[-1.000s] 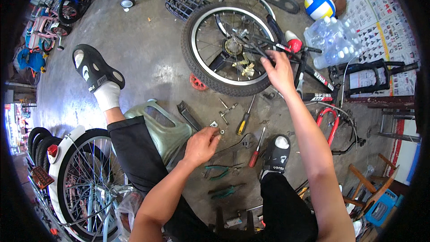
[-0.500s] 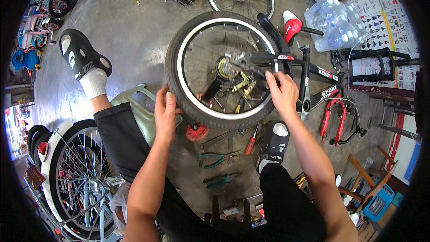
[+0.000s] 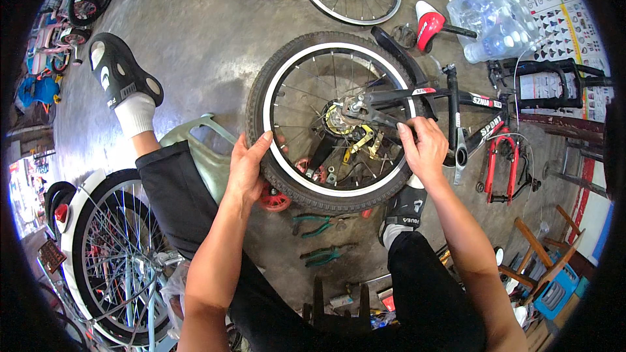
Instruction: The person assembles bicycle components by hand, including a wheel, frame, and handlebar, and uses a hammer to secure a metal pin into a bracket on the floor.
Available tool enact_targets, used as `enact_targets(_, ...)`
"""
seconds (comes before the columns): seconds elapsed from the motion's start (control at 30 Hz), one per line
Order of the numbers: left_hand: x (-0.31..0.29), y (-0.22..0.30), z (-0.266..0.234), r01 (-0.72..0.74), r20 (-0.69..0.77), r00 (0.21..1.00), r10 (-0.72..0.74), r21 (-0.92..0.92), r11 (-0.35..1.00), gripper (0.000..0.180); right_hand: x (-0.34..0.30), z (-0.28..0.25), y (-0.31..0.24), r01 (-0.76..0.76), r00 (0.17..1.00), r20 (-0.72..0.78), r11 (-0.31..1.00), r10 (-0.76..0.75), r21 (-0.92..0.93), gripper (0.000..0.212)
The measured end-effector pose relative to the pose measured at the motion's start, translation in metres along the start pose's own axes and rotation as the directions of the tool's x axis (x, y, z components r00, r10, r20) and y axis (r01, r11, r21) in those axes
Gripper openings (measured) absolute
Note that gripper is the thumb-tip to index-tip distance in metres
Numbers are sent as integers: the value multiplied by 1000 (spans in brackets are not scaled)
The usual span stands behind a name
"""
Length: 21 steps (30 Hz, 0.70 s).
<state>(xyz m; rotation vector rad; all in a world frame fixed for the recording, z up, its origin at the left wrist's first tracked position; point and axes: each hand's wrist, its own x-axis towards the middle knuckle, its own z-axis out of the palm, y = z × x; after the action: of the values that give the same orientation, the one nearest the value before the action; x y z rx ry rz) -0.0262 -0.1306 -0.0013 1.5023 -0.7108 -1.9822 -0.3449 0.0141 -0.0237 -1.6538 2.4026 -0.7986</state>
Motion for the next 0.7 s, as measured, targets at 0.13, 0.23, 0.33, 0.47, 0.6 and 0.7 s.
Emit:
enact_targets(0.13, 1, -7, -4, -17, 32, 999, 19, -78, 997, 31, -2, -2, -1, -24, 1000, 10, 999, 23, 24, 30)
enact_targets(0.23, 1, -8, -4, -57, 37, 998, 60, -73, 996, 34, -4, -2, 0, -41, 999, 12, 997, 41, 59, 30)
enact_targets(0.33, 1, -5, -8, -111, 70, 991, 116, -65, 992, 37, -5, -6, -4, -54, 998, 41, 995, 51, 89, 30)
enact_targets(0.47, 2, 3, -4, -103, 137, 984, 116, -101, 990, 40, 4, -7, -9, -33, 998, 59, 995, 28, 91, 32)
enact_targets(0.6, 3, 9, -3, -45, 95, 995, 42, 29, 999, 39, 11, -3, -7, -53, 996, 75, 997, 48, 63, 34)
enact_targets(0.7, 4, 3, -1, -39, 43, 998, 37, 32, 999, 43, 14, 0, -6, -44, 997, 64, 998, 40, 53, 34)
